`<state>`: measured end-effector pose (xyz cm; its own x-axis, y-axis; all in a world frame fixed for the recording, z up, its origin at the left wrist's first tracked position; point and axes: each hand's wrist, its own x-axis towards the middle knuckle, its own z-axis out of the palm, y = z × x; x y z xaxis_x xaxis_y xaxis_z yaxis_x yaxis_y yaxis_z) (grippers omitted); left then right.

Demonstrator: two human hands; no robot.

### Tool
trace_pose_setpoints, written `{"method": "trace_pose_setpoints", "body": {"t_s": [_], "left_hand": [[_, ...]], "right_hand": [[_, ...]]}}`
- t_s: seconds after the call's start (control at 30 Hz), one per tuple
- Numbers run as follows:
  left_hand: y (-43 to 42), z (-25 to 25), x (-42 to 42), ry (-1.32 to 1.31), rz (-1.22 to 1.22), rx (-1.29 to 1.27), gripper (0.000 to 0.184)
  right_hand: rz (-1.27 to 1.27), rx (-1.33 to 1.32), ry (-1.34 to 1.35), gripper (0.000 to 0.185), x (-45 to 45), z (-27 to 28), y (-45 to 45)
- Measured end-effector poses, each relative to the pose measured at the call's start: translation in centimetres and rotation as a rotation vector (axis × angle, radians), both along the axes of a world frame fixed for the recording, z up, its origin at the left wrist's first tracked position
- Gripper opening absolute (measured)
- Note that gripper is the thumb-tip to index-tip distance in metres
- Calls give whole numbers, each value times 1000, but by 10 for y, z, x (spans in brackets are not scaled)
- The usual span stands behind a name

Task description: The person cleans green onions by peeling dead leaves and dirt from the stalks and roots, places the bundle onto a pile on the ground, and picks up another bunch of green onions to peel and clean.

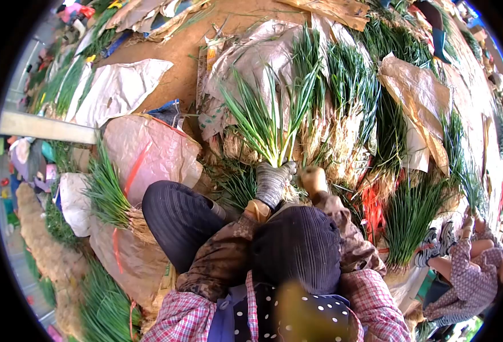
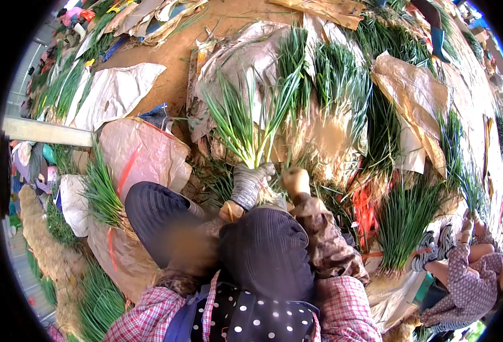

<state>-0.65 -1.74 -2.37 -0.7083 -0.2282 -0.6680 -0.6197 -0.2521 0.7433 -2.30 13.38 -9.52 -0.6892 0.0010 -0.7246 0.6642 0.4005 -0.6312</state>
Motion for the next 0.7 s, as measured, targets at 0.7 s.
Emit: {"method": "trace_pose_setpoints", "body": {"t_s": [0.7], "left_hand": [[-14,6,-9,64,152,283,19]], "right_hand": [[549,1035,489,17,-150,23,2]]}}
